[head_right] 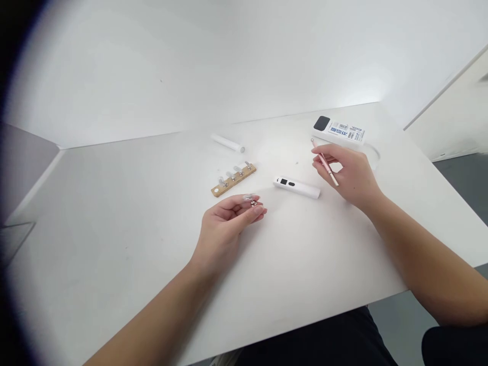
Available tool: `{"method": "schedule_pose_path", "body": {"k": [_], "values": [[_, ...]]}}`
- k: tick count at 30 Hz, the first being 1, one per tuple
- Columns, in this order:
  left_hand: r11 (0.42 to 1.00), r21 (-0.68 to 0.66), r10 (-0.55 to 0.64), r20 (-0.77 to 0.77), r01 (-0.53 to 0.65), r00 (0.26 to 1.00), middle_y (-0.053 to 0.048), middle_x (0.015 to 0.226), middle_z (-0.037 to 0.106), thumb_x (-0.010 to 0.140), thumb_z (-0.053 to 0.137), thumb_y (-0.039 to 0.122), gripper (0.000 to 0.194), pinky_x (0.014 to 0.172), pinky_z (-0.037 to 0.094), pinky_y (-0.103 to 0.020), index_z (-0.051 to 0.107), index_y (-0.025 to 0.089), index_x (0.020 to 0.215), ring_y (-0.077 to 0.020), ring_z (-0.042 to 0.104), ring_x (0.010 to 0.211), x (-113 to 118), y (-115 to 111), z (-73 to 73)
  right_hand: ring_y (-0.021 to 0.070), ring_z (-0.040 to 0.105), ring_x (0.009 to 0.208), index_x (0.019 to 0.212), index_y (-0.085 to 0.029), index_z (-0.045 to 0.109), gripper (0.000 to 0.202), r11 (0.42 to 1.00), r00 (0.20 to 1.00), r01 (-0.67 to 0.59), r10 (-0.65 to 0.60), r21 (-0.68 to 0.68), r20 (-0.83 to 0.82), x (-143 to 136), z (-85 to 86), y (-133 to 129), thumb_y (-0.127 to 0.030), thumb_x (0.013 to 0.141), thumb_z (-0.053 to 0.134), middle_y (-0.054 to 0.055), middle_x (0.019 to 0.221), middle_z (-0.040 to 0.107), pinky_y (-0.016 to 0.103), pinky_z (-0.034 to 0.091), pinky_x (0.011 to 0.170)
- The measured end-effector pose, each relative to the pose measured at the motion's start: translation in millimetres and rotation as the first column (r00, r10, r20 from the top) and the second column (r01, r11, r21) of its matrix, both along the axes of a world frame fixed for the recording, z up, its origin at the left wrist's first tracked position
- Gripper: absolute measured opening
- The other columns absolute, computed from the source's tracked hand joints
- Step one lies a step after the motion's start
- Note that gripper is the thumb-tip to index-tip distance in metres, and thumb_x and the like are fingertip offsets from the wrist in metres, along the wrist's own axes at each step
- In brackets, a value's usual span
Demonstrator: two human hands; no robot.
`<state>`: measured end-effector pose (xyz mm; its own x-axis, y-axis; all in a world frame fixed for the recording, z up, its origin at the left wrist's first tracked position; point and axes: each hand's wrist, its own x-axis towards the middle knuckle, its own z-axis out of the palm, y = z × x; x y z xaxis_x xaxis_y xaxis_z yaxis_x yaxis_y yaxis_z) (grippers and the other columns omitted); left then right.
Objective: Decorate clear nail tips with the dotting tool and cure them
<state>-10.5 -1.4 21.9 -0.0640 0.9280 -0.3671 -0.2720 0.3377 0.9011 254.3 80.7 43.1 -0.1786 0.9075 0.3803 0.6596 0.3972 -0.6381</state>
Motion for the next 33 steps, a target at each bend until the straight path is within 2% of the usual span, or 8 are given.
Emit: {"method": "schedule_pose_path", "body": {"k": [4,7,10,17,25,30,32,33], "values": [[0.999,-0.025,0.029,0.034,-0.028,0.999,-0.006,0.1,0.083,0.07,0.097,0.03,0.027,0.091,0.068,-0.034,0.081,0.018,0.088,-0.0185,0.08,0.087,1.6,0.4,1.9,0.0299,0.077,0.096,0.106,-0.026,0.077,0.017,0.999,0.974,0.042,-0.042,0.005,0.222,9.9,-10.7,14.2,-0.027,0.092,0.068,0.009,0.105,0.081,0.045,0.063,0.08],[0.998,-0.024,0.051,0.048,-0.05,0.998,-0.007,0.105,0.083,0.071,0.096,0.027,0.025,0.092,0.069,-0.036,0.081,0.018,0.089,-0.0195,0.081,0.089,2.2,0.5,2.7,0.03,0.074,0.093,0.116,-0.021,0.076,0.029,0.999,0.891,0.046,-0.045,0.008,0.451,15.9,-18.5,20.6,-0.019,0.094,0.057,0.013,0.109,0.078,0.042,0.059,0.075],[0.999,-0.002,0.043,0.034,-0.043,0.998,-0.008,0.105,0.084,0.073,0.094,0.027,0.025,0.093,0.069,-0.036,0.082,0.018,0.092,-0.0201,0.082,0.089,1.7,0.2,1.8,0.0321,0.07,0.092,0.115,-0.016,0.077,0.035,1.0,0.825,0.029,-0.018,-0.011,0.564,18.9,-24.1,23.7,-0.011,0.093,0.05,0.016,0.105,0.075,0.042,0.054,0.075],[1.0,0.008,0.022,-0.018,-0.022,1.0,-0.008,0.102,0.084,0.075,0.091,0.029,0.025,0.094,0.069,-0.041,0.082,0.017,0.096,-0.0226,0.082,0.091,2.5,0.6,1.0,0.0343,0.061,0.097,0.111,-0.014,0.075,0.036,0.999,0.74,-0.026,0.041,-0.032,0.671,21.3,-34.1,30.0,-0.003,0.089,0.048,0.02,0.108,0.069,0.044,0.049,0.084],[0.999,-0.002,0.04,-0.002,-0.04,0.999,-0.008,0.096,0.084,0.072,0.094,0.029,0.025,0.093,0.07,-0.041,0.083,0.016,0.091,-0.0238,0.083,0.09,4.7,2.6,3.2,0.036,0.062,0.101,0.122,-0.013,0.074,0.044,0.999,0.697,-0.045,0.018,0.018,0.717,27.5,-39.4,29.1,-0.002,0.086,0.052,0.021,0.115,0.069,0.048,0.05,0.086],[0.999,0.012,0.051,-0.001,-0.051,0.999,-0.008,0.099,0.084,0.072,0.093,0.029,0.025,0.091,0.07,-0.039,0.083,0.016,0.09,-0.0239,0.083,0.091,4.7,2.9,2.8,0.0376,0.064,0.114,0.131,-0.014,0.071,0.05,0.99,0.722,-0.058,-0.046,0.127,0.691,23.0,-24.3,21.5,0.001,0.089,0.047,0.022,0.13,0.069,0.053,0.051,0.096],[0.998,0.017,0.054,0.001,-0.054,0.999,-0.009,0.101,0.084,0.071,0.094,0.029,0.026,0.091,0.07,-0.039,0.083,0.015,0.09,-0.0237,0.083,0.09,4.8,2.9,2.1,0.0333,0.066,0.109,0.126,-0.014,0.072,0.045,0.951,0.764,-0.191,-0.013,0.245,0.645,8.5,-12.1,6.6,0.002,0.093,0.047,0.019,0.126,0.073,0.05,0.052,0.095],[0.998,0.018,0.054,0.004,-0.054,0.999,-0.009,0.1,0.084,0.071,0.094,0.03,0.026,0.091,0.07,-0.039,0.083,0.015,0.09,-0.0236,0.083,0.089,4.9,2.9,1.8,0.0307,0.068,0.103,0.117,-0.014,0.074,0.039,0.892,0.801,-0.296,0.037,0.341,0.598,-2.0,-5.2,-4.8,0.002,0.093,0.048,0.018,0.117,0.076,0.046,0.053,0.091]]}}
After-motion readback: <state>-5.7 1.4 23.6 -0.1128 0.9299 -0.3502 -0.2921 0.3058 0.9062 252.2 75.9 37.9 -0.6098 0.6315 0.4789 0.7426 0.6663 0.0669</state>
